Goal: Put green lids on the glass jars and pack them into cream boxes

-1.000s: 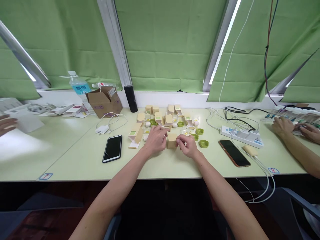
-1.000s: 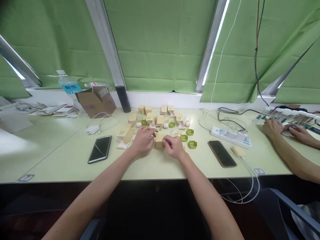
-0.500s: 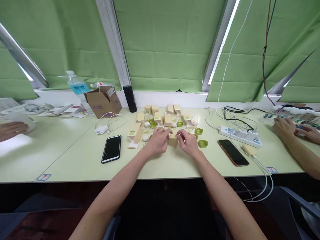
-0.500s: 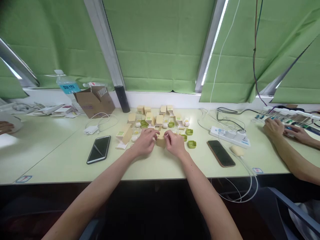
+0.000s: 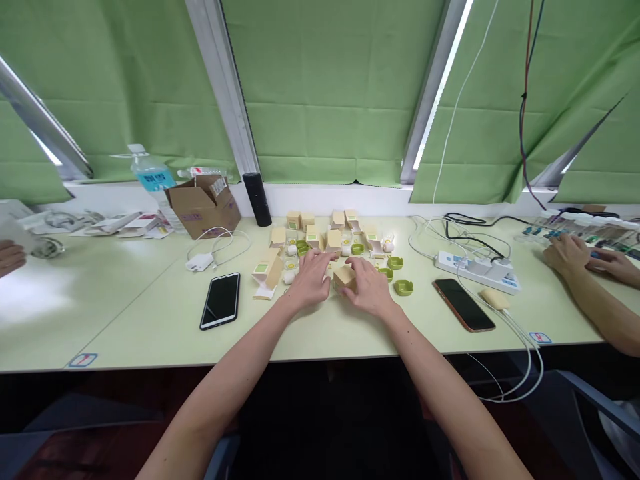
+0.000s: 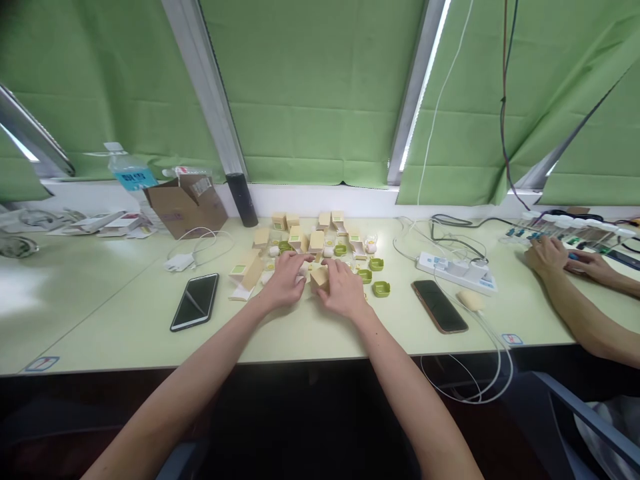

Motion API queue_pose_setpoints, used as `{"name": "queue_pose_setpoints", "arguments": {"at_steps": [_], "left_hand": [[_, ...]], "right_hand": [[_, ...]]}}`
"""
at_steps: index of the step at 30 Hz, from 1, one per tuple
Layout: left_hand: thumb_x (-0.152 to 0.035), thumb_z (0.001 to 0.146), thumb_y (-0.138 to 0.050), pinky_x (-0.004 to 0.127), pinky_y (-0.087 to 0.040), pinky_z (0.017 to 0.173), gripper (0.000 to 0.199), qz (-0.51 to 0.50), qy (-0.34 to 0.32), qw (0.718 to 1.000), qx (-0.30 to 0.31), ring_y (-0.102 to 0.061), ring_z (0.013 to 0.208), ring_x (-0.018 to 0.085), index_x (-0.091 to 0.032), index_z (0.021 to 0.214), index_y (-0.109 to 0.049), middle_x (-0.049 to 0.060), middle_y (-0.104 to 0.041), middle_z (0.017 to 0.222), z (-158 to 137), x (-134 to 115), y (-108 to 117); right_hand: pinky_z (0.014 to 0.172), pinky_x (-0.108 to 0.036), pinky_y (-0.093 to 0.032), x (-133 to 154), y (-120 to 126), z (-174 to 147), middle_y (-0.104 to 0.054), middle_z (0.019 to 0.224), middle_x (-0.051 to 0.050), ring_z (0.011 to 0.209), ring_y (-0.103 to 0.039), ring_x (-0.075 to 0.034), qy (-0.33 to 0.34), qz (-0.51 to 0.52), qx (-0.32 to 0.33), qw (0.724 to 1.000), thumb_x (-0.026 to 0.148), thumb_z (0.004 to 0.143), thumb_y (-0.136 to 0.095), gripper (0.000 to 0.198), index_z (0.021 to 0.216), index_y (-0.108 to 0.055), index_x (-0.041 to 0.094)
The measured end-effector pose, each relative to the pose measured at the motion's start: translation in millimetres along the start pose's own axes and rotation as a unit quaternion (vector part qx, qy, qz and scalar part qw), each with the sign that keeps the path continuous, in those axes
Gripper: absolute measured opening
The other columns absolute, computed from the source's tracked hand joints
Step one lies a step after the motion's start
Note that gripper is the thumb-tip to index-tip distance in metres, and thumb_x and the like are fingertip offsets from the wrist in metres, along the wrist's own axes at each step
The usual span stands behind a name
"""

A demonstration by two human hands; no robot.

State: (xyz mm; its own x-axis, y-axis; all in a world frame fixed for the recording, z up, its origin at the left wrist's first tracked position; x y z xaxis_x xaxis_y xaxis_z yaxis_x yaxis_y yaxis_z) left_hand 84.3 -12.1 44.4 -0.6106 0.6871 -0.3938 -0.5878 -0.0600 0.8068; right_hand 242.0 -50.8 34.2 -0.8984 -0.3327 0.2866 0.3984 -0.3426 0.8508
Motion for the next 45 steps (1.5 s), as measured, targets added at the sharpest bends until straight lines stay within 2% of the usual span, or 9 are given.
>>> {"name": "queue_pose_setpoints", "arguments": {"at_steps": [4,11,18,23,26,30,35,39,45], "left_hand": [[-0.014,0.084,-0.061,0.054,-0.039,0.113,0.066,0.001,-0.034,0.997,0.063,-0.045,0.137,0.035,-0.027,0.146,-0.044,0.009,-0.054,0.152,4,-11,-4],[-0.027,0.090,-0.069,0.052,-0.043,0.106,0.066,0.049,-0.059,0.989,0.128,-0.055,0.128,0.036,-0.026,0.150,-0.042,0.012,-0.063,0.139,17,-28,-6],[-0.031,0.094,-0.065,0.041,-0.050,0.100,0.042,0.072,-0.065,0.974,0.203,-0.064,0.122,0.030,-0.021,0.135,-0.060,0.011,-0.067,0.133,47,-26,-13],[-0.035,0.095,-0.065,0.039,-0.046,0.111,0.048,0.046,0.018,0.995,0.089,-0.059,0.133,0.029,-0.023,0.141,-0.058,0.010,-0.062,0.144,108,12,15],[-0.030,0.095,-0.063,0.042,-0.047,0.110,0.049,0.087,0.083,0.992,0.033,-0.058,0.134,0.032,-0.021,0.143,-0.057,0.014,-0.059,0.145,146,46,31],[-0.024,0.092,-0.064,0.042,-0.049,0.106,0.049,0.152,0.133,0.979,0.013,-0.060,0.127,0.034,-0.019,0.140,-0.058,0.016,-0.058,0.142,180,88,38],[-0.021,0.089,-0.066,0.041,-0.050,0.100,0.050,0.194,0.179,0.964,0.023,-0.061,0.123,0.036,-0.017,0.138,-0.058,0.019,-0.056,0.143,199,126,27],[-0.019,0.090,-0.062,0.043,-0.048,0.105,0.046,0.216,0.168,0.961,0.042,-0.062,0.123,0.035,-0.014,0.135,-0.059,0.019,-0.059,0.140,214,136,11],[-0.016,0.088,-0.060,0.051,-0.017,0.128,0.040,0.242,0.136,0.959,0.057,-0.059,0.125,0.031,-0.011,0.127,-0.064,0.018,-0.067,0.130,228,141,-10]], "right_hand": [[0.081,-0.040,-0.053,-6,-1,1,-0.067,0.134,-0.012,0.117,-0.064,-0.031,-0.009,0.049,0.033,0.998,0.021,0.083,-0.067,0.056,0.135,-0.047,0.022],[0.085,-0.044,-0.054,-15,14,-3,-0.061,0.140,-0.014,0.117,-0.063,-0.031,0.022,0.107,0.014,0.994,0.014,0.076,-0.060,0.068,0.140,-0.043,0.023],[0.070,-0.037,-0.051,-20,38,-27,-0.067,0.111,-0.009,0.090,-0.064,-0.025,0.054,0.106,-0.175,0.977,0.012,0.076,-0.053,0.045,0.119,-0.052,0.023],[0.061,-0.032,-0.047,-17,42,-44,-0.067,0.098,-0.006,0.076,-0.061,-0.020,0.091,0.128,-0.252,0.955,0.010,0.081,-0.052,0.032,0.111,-0.055,0.023],[0.058,-0.030,-0.044,-11,39,-46,-0.068,0.096,-0.006,0.075,-0.061,-0.019,0.113,0.129,-0.244,0.955,0.010,0.083,-0.052,0.032,0.112,-0.056,0.022],[0.059,-0.032,-0.045,-2,34,-47,-0.069,0.093,-0.006,0.076,-0.063,-0.021,0.133,0.121,-0.217,0.959,0.011,0.085,-0.052,0.033,0.116,-0.056,0.022],[0.064,-0.036,-0.048,5,34,-48,-0.070,0.092,-0.007,0.078,-0.065,-0.023,0.147,0.124,-0.192,0.962,0.013,0.087,-0.051,0.033,0.119,-0.056,0.022],[0.061,-0.037,-0.047,11,34,-47,-0.069,0.091,-0.007,0.076,-0.064,-0.023,0.157,0.123,-0.179,0.963,0.013,0.087,-0.050,0.034,0.120,-0.055,0.022],[0.059,-0.036,-0.047,20,34,-46,-0.069,0.092,-0.008,0.076,-0.063,-0.024,0.193,0.127,-0.174,0.957,0.010,0.086,-0.050,0.040,0.125,-0.054,0.020]]}}
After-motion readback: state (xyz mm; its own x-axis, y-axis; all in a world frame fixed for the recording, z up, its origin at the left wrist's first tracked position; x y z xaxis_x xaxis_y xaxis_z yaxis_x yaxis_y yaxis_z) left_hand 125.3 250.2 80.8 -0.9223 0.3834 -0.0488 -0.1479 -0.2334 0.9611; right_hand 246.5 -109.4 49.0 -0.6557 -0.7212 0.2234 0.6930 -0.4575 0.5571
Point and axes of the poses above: each hand's wrist, its own z-axis towards the middle knuckle, its own y-axis out of the back of the hand, x = y × z, the point moved 6 cm from there along z, towards the middle knuckle
